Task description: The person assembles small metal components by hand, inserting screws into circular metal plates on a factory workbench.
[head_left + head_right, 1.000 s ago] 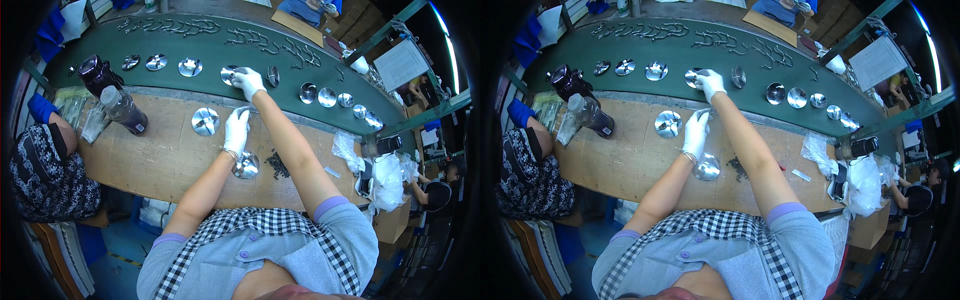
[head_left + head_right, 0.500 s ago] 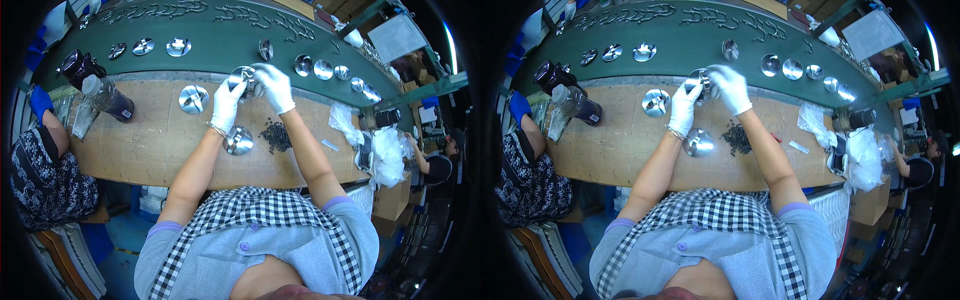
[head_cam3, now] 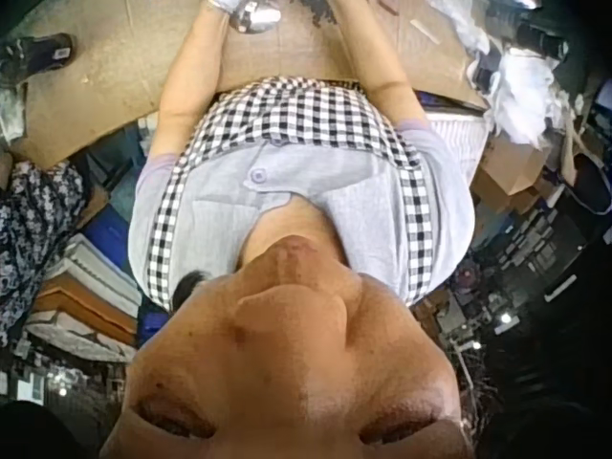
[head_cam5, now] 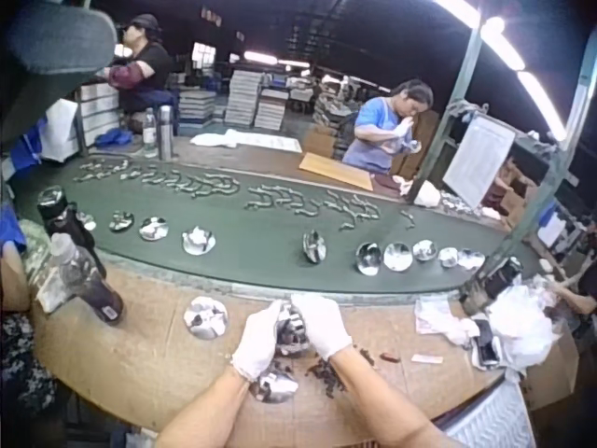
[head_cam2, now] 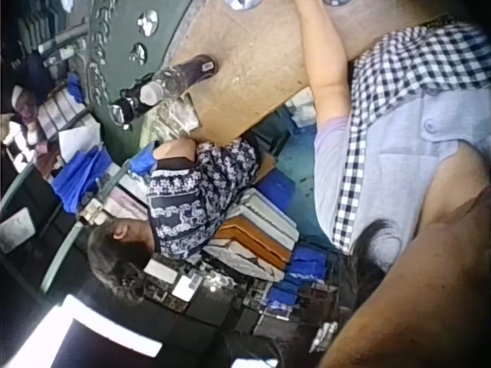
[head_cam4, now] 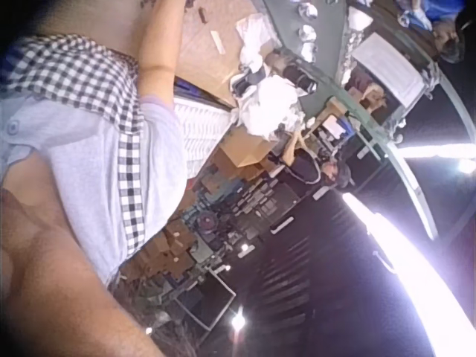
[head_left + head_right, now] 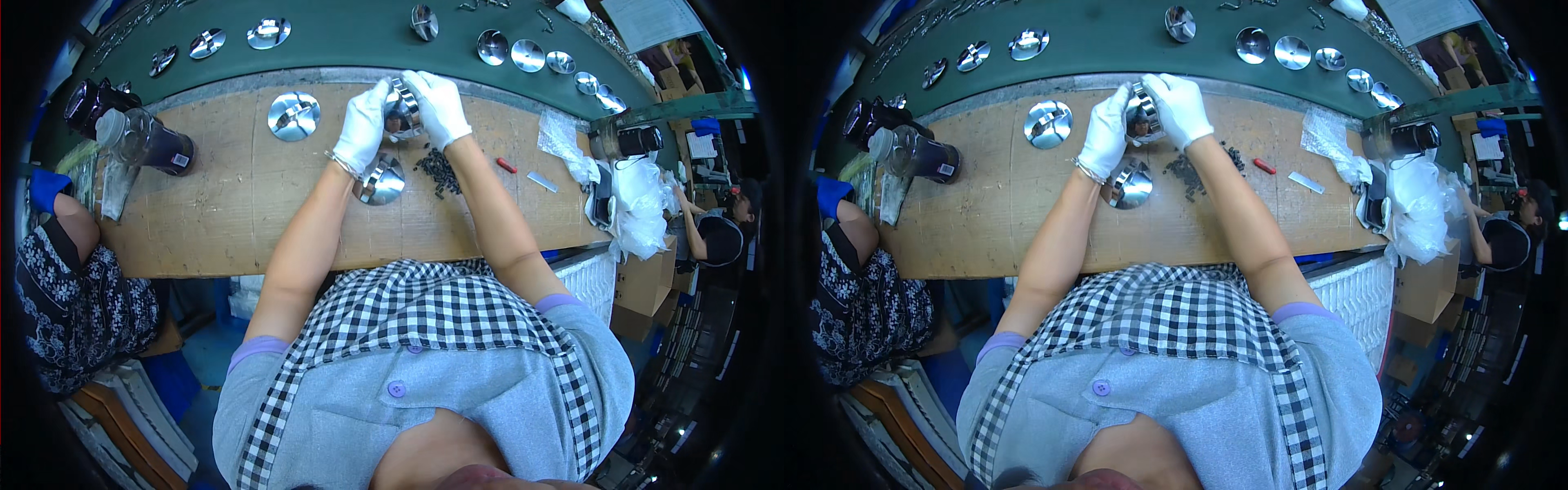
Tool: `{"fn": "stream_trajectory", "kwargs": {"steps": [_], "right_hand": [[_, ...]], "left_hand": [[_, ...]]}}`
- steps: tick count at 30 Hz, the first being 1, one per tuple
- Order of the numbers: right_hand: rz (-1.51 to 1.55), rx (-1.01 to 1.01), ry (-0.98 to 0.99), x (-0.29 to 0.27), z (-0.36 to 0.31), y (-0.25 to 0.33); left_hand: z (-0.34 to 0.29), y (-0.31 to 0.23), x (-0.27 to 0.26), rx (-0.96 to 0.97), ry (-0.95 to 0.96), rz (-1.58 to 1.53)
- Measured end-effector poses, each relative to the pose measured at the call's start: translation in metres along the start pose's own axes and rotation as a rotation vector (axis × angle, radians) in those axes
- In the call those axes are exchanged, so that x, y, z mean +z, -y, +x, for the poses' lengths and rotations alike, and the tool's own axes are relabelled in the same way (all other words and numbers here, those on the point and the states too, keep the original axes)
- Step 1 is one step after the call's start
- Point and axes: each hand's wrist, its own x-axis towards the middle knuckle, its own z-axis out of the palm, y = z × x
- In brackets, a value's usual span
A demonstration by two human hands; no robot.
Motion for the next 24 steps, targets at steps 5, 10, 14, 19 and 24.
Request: {"fn": "stream_trajectory", "kwargs": {"steps": [5,10,14,19,24], "right_hand": [[0.149,0.500,0.175,-0.008,0.001,0.027],[0.533,0.433,-0.090,-0.004,-0.011,-0.016],[0.685,0.478,-0.069,-0.018,-0.030,-0.011],[0.429,0.410,-0.174,-0.044,-0.016,-0.005],[-0.067,0.082,-0.075,-0.038,-0.019,-0.002]], "left_hand": [[0.002,-0.006,-0.001,-0.129,0.070,-0.111],[0.002,-0.001,0.002,-0.173,0.164,-0.445],[0.000,-0.001,0.001,-0.144,0.235,-0.521],[-0.001,-0.007,0.011,0.017,0.195,-0.439],[0.000,-0.014,0.015,-0.034,-0.018,0.058]]}}
